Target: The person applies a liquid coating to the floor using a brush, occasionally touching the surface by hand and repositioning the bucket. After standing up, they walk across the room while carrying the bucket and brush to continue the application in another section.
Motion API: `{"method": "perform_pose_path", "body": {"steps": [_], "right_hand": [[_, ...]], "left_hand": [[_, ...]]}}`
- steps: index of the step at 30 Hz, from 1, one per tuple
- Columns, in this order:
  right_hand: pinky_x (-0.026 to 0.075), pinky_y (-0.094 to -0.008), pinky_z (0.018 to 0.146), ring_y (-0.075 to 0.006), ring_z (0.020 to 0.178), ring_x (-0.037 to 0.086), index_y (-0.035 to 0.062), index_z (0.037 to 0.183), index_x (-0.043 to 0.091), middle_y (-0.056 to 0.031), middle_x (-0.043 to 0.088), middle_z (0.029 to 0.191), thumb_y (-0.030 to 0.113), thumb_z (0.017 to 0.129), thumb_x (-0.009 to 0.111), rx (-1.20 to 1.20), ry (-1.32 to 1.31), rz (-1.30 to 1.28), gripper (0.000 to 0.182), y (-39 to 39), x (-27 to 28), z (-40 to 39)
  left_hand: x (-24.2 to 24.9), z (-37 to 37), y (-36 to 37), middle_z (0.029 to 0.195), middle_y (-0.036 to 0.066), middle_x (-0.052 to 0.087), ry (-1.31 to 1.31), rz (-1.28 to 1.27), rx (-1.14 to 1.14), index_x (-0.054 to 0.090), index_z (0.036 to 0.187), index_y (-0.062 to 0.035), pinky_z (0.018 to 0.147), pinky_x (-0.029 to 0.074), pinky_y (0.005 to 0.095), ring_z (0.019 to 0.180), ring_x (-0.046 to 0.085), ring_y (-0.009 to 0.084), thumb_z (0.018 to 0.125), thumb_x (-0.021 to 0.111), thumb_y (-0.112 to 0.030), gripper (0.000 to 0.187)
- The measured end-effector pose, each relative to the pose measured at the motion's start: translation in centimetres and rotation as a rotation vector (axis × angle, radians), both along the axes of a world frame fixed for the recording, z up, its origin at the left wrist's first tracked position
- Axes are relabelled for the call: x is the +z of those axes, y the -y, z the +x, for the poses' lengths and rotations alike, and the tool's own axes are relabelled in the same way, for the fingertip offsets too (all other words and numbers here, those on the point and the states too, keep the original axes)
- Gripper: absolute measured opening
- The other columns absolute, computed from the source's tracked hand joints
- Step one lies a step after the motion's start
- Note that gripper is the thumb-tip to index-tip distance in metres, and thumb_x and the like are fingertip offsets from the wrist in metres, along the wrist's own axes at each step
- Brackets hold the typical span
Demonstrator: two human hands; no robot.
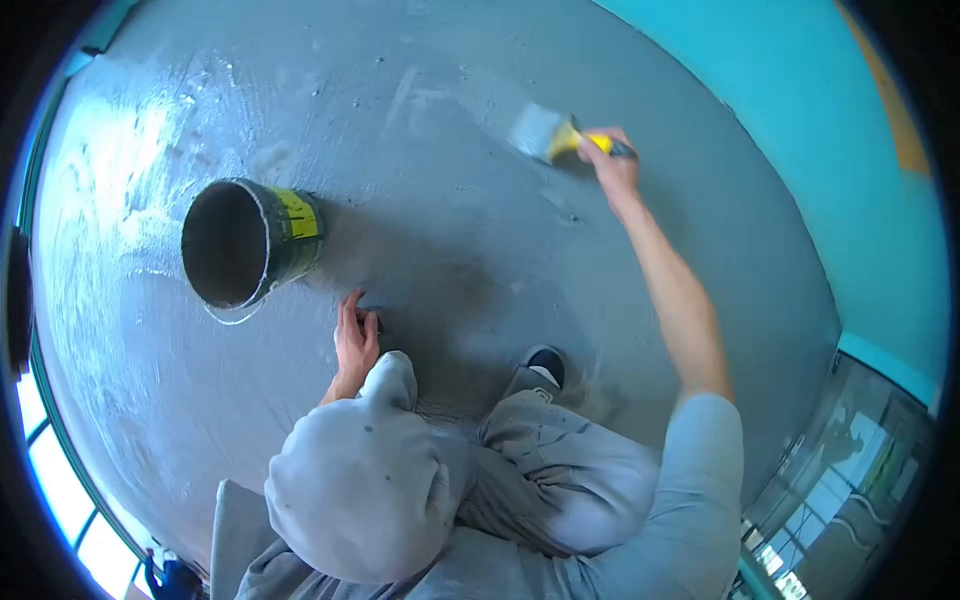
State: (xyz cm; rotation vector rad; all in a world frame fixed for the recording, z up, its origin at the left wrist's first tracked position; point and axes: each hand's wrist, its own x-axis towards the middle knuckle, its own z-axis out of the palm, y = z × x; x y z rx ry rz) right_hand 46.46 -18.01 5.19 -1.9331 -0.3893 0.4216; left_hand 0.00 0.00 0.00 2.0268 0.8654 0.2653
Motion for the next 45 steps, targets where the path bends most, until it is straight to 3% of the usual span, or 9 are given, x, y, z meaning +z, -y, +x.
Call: {"method": "perform_pose_path", "body": {"steps": [6, 14, 16, 22, 28, 33, 37, 40, 45], "right_hand": [[0.054, -0.0263, 0.070, -0.0134, 0.081, 0.065, 0.0034, 0.094, 0.061, -0.0059, 0.065, 0.085, 0.013, 0.084, 0.073, -0.191, -0.071, -0.252, 0.018, 20.6, 4.7, -2.8], [0.050, -0.0374, 0.064, -0.0224, 0.064, 0.061, 0.0003, 0.104, 0.064, -0.0123, 0.064, 0.073, 0.018, 0.070, 0.071, 0.130, 0.385, -0.861, 0.039, 13.1, 4.3, -1.1], [0.050, -0.0392, 0.064, -0.0282, 0.065, 0.061, 0.0018, 0.106, 0.063, -0.0150, 0.063, 0.075, 0.018, 0.070, 0.070, 0.277, 0.447, -0.777, 0.040, 6.2, 3.2, -3.0], [0.042, -0.0391, 0.055, -0.0180, 0.058, 0.051, 0.0036, 0.081, 0.055, -0.0056, 0.051, 0.063, 0.019, 0.079, 0.071, 0.478, 0.434, -0.445, 0.022, -10.4, 5.3, -7.3], [0.045, -0.0294, 0.056, -0.0111, 0.061, 0.053, 0.0035, 0.084, 0.061, -0.0013, 0.058, 0.065, 0.023, 0.081, 0.074, 0.393, 0.413, 0.042, 0.023, -16.5, 11.6, -8.1], [0.051, -0.0267, 0.070, -0.0134, 0.075, 0.062, 0.0012, 0.093, 0.062, -0.0074, 0.066, 0.086, 0.009, 0.083, 0.073, 0.465, 0.130, 0.418, 0.017, -18.1, 19.1, -12.2], [0.052, -0.0276, 0.076, -0.0148, 0.082, 0.063, 0.0009, 0.097, 0.061, -0.0100, 0.065, 0.099, 0.004, 0.080, 0.073, 0.674, 0.043, 0.500, 0.022, -19.8, 21.6, -16.3], [0.051, -0.0265, 0.074, -0.0116, 0.080, 0.061, 0.0047, 0.098, 0.062, -0.0045, 0.064, 0.093, 0.006, 0.080, 0.075, 0.859, 0.114, 0.538, 0.023, -23.0, 20.8, -19.8], [0.049, -0.0297, 0.071, -0.0178, 0.075, 0.063, 0.0061, 0.099, 0.061, -0.0090, 0.063, 0.080, 0.012, 0.078, 0.075, 1.193, 0.230, 0.226, 0.026, -29.4, 18.1, -24.8]], "left_hand": [[-0.2, -0.3, 1.3, 0.121, 0.015, 0.055, 0.006, 0.048, -0.030, 0.045, 0.131, -0.0039, 0.068, 0.050, 0.0388, 0.076, 0.059, 0.0258, 0.089, 0.053, -0.009, 0.043], [-0.1, -0.4, 1.2, 0.117, 0.018, 0.053, -0.004, 0.042, -0.033, 0.044, 0.131, -0.0026, 0.070, 0.049, 0.0410, 0.077, 0.059, 0.0278, 0.089, 0.054, -0.007, 0.044], [0.0, -0.3, 1.0, 0.115, 0.019, 0.053, 0.004, 0.038, -0.025, 0.043, 0.131, -0.0021, 0.070, 0.049, 0.0418, 0.076, 0.059, 0.0285, 0.088, 0.055, -0.007, 0.044], [0.5, -0.4, 1.2, 0.114, 0.018, 0.053, -0.013, 0.017, 0.019, 0.043, 0.131, -0.0021, 0.070, 0.050, 0.0421, 0.076, 0.059, 0.0288, 0.088, 0.055, -0.007, 0.045], [1.0, -0.2, 1.0, 0.117, 0.021, 0.053, -0.051, -0.055, 0.063, 0.044, 0.132, -0.0028, 0.073, 0.050, 0.0448, 0.079, 0.061, 0.0331, 0.088, 0.057, -0.011, 0.047], [1.0, -0.5, 0.6, 0.127, 0.020, 0.051, -0.143, -0.162, 0.080, 0.045, 0.131, -0.0056, 0.088, 0.049, 0.0449, 0.106, 0.058, 0.0381, 0.090, 0.054, -0.018, 0.043], [2.7, -0.7, 0.2, 0.128, 0.020, 0.049, -0.076, -0.086, -0.012, 0.043, 0.131, -0.0020, 0.087, 0.050, 0.0444, 0.106, 0.058, 0.0381, 0.089, 0.056, -0.016, 0.046], [2.2, -0.8, 0.1, 0.127, 0.018, 0.050, -0.009, -0.028, -0.007, 0.044, 0.131, -0.0026, 0.077, 0.053, 0.0417, 0.084, 0.064, 0.0303, 0.088, 0.057, -0.013, 0.046], [2.4, -0.9, -0.1, 0.127, 0.018, 0.049, -0.016, -0.012, -0.013, 0.042, 0.132, -0.0027, 0.078, 0.053, 0.0425, 0.086, 0.064, 0.0306, 0.088, 0.057, -0.014, 0.048]]}}
